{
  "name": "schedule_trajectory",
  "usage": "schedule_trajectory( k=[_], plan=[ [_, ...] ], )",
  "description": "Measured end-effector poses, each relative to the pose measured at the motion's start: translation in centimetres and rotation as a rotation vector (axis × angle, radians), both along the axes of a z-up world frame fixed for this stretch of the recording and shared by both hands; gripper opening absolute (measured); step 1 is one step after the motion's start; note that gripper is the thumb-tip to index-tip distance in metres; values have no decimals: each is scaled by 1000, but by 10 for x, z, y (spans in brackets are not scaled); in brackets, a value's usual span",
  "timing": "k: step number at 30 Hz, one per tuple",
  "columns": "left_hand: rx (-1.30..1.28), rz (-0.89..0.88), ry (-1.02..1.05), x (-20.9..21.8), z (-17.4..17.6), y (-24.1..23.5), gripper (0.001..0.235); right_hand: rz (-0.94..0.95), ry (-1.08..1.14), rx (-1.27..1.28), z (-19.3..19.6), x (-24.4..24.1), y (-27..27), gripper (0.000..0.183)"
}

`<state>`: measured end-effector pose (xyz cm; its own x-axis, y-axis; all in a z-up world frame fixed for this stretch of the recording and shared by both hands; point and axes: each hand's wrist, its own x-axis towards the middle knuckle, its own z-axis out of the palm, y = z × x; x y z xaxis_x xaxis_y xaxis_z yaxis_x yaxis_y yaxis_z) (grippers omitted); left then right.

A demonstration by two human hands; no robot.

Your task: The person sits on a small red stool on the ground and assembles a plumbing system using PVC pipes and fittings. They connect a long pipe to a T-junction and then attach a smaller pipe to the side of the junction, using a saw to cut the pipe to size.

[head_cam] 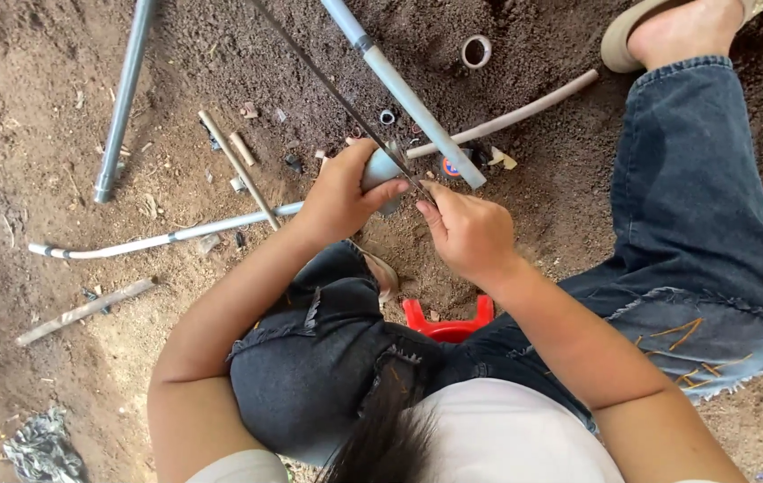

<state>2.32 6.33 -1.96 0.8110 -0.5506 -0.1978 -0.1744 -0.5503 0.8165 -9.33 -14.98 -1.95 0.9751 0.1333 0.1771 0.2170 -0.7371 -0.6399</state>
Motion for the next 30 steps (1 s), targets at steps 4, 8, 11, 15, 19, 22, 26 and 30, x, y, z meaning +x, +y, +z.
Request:
schedule_trajectory(
  k=[4, 8, 11, 15, 19, 22, 26, 30],
  plan=[
    [106, -22, -37, 0, 14, -4, 54, -44, -7, 19, 3, -5, 10, 46],
    [207, -50, -82, 1, 24, -7, 56, -87, -28, 10, 13, -4, 9, 42],
    [245, -57, -138, -2, 25, -6, 55, -61, -5, 12, 18, -4, 8, 42],
    [255, -81, -198, -2, 30, -7, 55, -88, 23, 3, 21, -4, 12, 42],
    [184, -98, -86, -2, 25, -4, 58, -70, 66, 2, 15, -10, 8, 45],
    [-51, -122, 119, -3, 29, -1, 45, -35, -50, 14, 8, -11, 6, 37],
    [-290, -209, 450, -1, 20, 12, 39, 21, -103, 93, 14, -6, 2, 34],
    [-351, -250, 466, -3, 6, 13, 41, -23, -108, 350, -18, -25, -2, 33]
  ],
)
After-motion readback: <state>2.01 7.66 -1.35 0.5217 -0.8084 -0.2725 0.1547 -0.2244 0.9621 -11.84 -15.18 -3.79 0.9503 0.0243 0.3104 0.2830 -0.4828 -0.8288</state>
